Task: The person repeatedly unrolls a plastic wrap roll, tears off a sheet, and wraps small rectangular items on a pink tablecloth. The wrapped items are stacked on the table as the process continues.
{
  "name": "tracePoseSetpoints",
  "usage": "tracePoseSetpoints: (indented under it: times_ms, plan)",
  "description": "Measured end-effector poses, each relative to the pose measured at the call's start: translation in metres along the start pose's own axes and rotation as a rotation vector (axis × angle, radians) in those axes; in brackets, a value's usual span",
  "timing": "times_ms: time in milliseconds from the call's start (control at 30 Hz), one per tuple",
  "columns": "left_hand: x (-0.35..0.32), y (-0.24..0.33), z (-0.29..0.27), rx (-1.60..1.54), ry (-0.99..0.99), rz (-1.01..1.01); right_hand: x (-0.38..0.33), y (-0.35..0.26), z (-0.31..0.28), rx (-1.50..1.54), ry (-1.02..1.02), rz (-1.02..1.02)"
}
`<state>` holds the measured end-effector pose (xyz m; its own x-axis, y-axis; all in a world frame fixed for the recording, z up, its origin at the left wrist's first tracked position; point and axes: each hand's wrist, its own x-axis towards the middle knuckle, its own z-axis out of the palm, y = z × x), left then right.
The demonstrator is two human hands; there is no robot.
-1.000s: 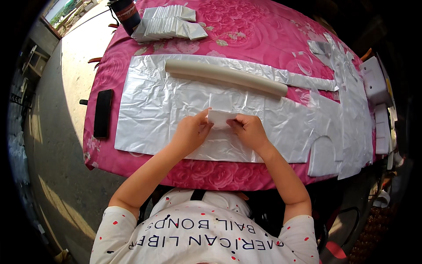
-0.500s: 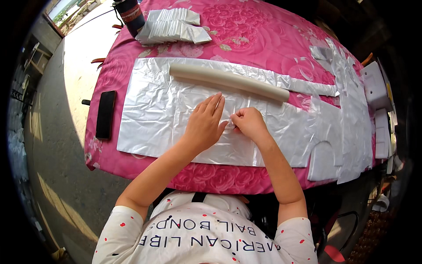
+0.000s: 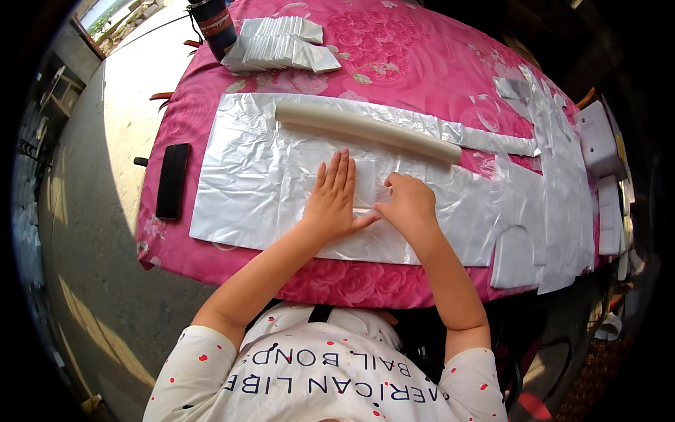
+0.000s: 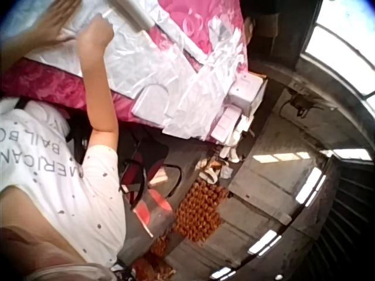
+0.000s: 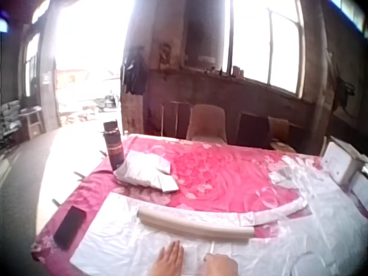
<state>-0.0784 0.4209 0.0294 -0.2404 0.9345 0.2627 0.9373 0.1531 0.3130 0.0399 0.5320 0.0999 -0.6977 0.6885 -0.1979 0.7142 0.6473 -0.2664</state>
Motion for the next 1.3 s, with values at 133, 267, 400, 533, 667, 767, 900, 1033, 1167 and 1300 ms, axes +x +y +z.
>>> tracePoseSetpoints:
  times_ms: [133,267,400,533,667,767,900,1033,1167,1300]
  plan:
    - [-0.029,-0.001,-0.032,-0.291,0.109,-0.048,0.020,-0.013,0.015,0.052,0.416,-0.523]
    - [-0.112,-0.004,-0.078,-1.281,-0.286,-0.548,0.033,-0.029,0.059,0.031,0.310,-0.631]
    - [-0.194,-0.004,-0.096,-1.343,-0.681,-1.066,-0.022,-0.067,0.084,0.190,0.134,-0.620]
    - [-0.225,0.002,-0.090,-1.682,-0.166,-1.341,-0.089,-0.108,0.111,0.427,-0.069,-0.686]
    - [-0.239,0.000,-0.071,-1.619,-0.089,-1.308,-0.116,-0.128,0.118,0.476,-0.277,-0.802]
    - [-0.221,0.006,-0.093,-1.171,-0.081,-1.042,-0.103,-0.123,0.104,0.342,-0.103,-1.031]
    - [-0.187,-0.003,-0.118,-0.615,-0.002,-0.531,-0.076,-0.107,0.076,0.161,-0.043,-1.183]
    - [-0.164,-0.013,-0.126,-0.509,0.157,-0.363,-0.022,-0.078,0.034,0.609,-0.099,-0.983]
    - [-0.163,-0.014,-0.122,-0.556,0.135,-0.381,0.099,-0.056,0.007,1.169,-0.072,-0.376]
    - [-0.153,-0.013,-0.120,-0.600,0.062,-0.327,0.217,-0.046,-0.008,1.451,0.207,-0.120]
